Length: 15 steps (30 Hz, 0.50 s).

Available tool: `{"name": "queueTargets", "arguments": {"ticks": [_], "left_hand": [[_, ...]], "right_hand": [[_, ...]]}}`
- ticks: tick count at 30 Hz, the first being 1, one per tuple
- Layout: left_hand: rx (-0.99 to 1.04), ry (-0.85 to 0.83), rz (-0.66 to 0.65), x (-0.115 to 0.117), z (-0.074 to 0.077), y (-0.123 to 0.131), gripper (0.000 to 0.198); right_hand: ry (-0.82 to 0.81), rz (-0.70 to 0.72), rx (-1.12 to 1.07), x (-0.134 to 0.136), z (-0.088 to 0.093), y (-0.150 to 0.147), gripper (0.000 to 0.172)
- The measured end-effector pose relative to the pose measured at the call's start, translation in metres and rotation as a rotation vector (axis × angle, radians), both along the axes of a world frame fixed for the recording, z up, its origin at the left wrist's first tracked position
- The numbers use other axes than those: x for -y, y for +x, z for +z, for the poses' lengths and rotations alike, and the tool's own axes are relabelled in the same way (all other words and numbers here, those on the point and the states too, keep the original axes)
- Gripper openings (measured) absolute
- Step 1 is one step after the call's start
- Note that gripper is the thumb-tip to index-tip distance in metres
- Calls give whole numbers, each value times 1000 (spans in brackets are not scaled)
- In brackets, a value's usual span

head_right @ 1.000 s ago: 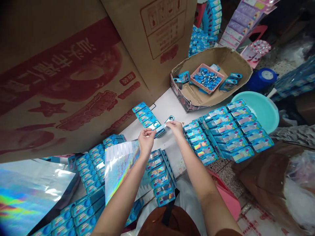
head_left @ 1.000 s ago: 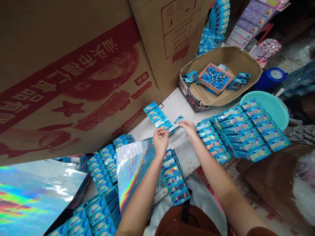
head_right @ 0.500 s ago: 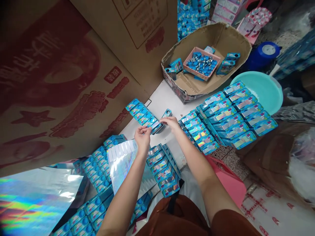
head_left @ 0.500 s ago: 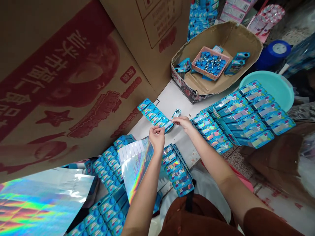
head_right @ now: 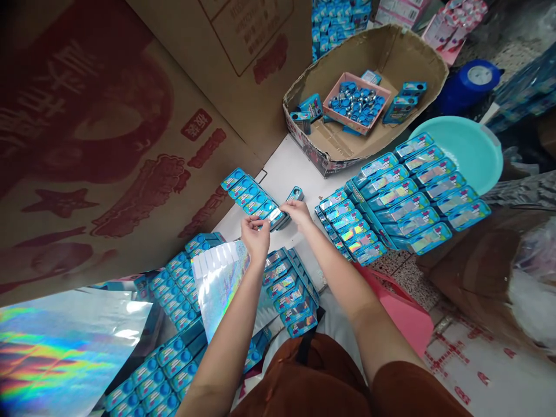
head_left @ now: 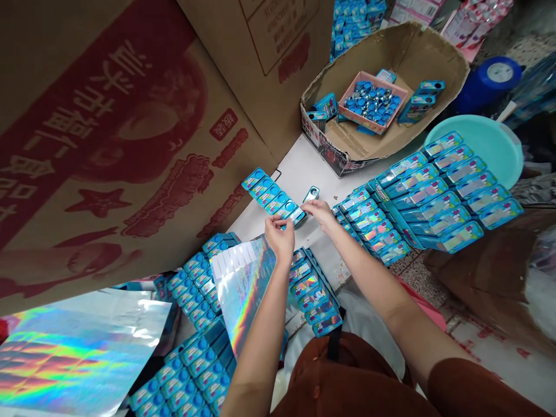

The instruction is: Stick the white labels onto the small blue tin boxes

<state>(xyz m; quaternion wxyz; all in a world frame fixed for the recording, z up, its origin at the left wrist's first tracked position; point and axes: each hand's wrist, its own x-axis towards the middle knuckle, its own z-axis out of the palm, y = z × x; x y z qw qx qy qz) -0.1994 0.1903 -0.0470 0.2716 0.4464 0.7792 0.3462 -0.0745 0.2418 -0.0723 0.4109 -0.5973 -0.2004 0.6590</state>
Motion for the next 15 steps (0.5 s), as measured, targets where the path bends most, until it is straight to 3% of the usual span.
{"name": "queueTargets", "arguments": {"ticks": [5,11,15], "left_hand": [[-11,22,40,2,2,4,30],[19,64,118,7,3,16,35],[-102,109,226,6,1,14,50]], "right_hand": [[-30,-41,94,10,-11,-5,38],[32,-59,115,18,-19,-6,42],[42,-63,137,18,-19,-4,44]]}}
